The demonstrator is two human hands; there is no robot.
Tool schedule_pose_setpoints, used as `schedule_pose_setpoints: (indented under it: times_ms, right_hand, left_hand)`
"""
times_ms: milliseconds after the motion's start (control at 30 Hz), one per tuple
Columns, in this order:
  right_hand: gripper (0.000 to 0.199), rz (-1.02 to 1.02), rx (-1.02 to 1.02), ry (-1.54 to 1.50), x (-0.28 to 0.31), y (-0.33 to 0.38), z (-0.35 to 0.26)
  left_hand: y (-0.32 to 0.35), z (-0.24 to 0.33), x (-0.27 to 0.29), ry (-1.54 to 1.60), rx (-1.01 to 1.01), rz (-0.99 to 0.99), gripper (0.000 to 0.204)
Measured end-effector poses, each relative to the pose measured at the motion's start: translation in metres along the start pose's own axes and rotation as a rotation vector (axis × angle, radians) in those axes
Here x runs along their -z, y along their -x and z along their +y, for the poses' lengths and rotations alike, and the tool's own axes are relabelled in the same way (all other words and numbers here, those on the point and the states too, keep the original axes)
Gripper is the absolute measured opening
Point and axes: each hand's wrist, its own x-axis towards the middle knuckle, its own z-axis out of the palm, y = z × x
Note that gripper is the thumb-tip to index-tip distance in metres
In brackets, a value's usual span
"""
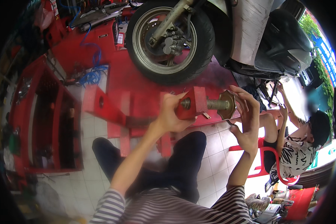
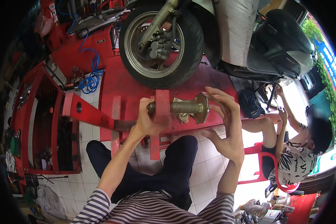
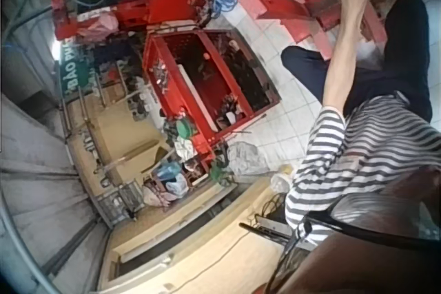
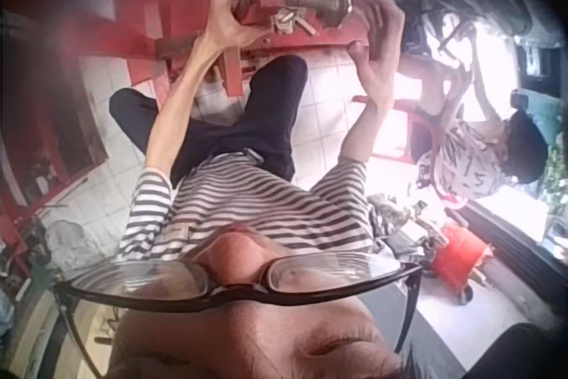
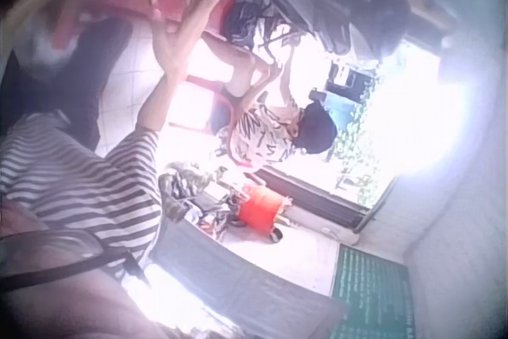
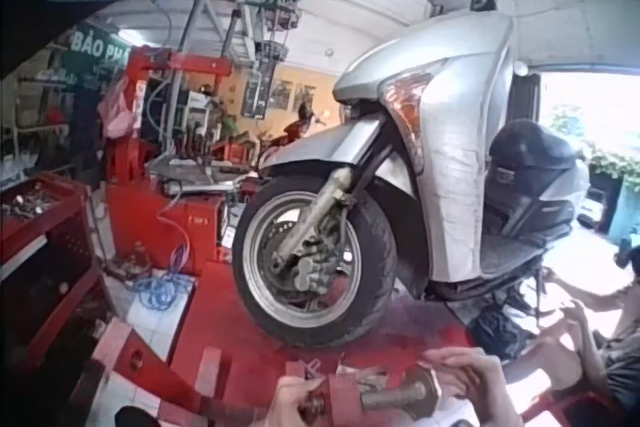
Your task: The person picks up a large metal bolt and manually threads it through a red metal frame, turning it several times to secure it before picking up a metal plate.
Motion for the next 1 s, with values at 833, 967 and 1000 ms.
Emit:
schedule_pose_setpoints:
  times_ms: [833, 967, 1000]
  right_hand:
    - [0.064, 0.110, -0.056, 0.114, 0.006, 0.001, 0.030]
    - [0.065, 0.162, -0.078, 0.050, -0.002, -0.004, 0.023]
    - [0.068, 0.169, -0.032, 0.081, -0.006, -0.007, 0.021]
  left_hand:
    - [-0.022, 0.005, -0.023, 0.238, 0.188, 0.150, 0.016]
    - [-0.019, 0.001, -0.019, 0.198, 0.163, 0.094, 0.017]
    - [-0.019, 0.000, -0.018, 0.201, 0.162, 0.096, 0.017]
